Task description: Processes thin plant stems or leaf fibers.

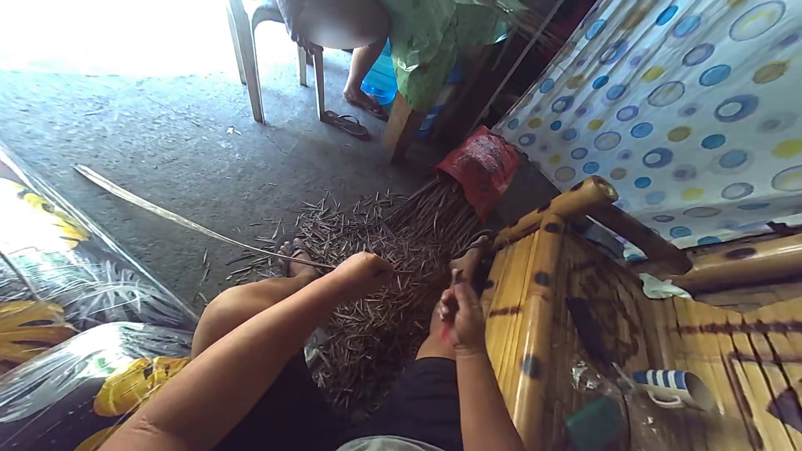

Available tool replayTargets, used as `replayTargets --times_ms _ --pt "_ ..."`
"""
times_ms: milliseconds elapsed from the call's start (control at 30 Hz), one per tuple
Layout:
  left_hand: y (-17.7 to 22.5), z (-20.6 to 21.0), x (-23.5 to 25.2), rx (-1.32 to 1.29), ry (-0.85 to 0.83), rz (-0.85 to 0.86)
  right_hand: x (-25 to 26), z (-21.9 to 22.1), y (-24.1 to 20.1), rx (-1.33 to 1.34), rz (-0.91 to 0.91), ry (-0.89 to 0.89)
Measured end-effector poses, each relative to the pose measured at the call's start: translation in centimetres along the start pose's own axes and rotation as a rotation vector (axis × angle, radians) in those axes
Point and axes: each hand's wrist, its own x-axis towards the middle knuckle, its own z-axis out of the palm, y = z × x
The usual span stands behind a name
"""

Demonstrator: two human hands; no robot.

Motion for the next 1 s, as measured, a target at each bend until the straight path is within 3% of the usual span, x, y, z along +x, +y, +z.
replayTargets --times_ms 133,333,567,767,1000 --pt "0.6 0.2 0.3 0.119 0.062 -0.013 -0.9 -0.8 -0.9 0.029 0.049 -0.116" --pt "0.8 1.6 0.0 0.23 0.303 0.198 -2.5 3.4 -0.3 0.111 0.073 -0.21" --pt "2.0 1.9 0.2 0.089 0.255 0.187 -1.8 5.5 -0.4 0.03 0.039 -0.219" --pt "2.2 1.6 0.3 -0.029 0.213 0.068 -1.3 5.4 -0.1 -0.046 -0.027 -0.198" --pt "1.9 1.1 0.3 -0.054 0.212 0.03 0.4 1.7 -1.2 0.001 -0.059 -0.032"
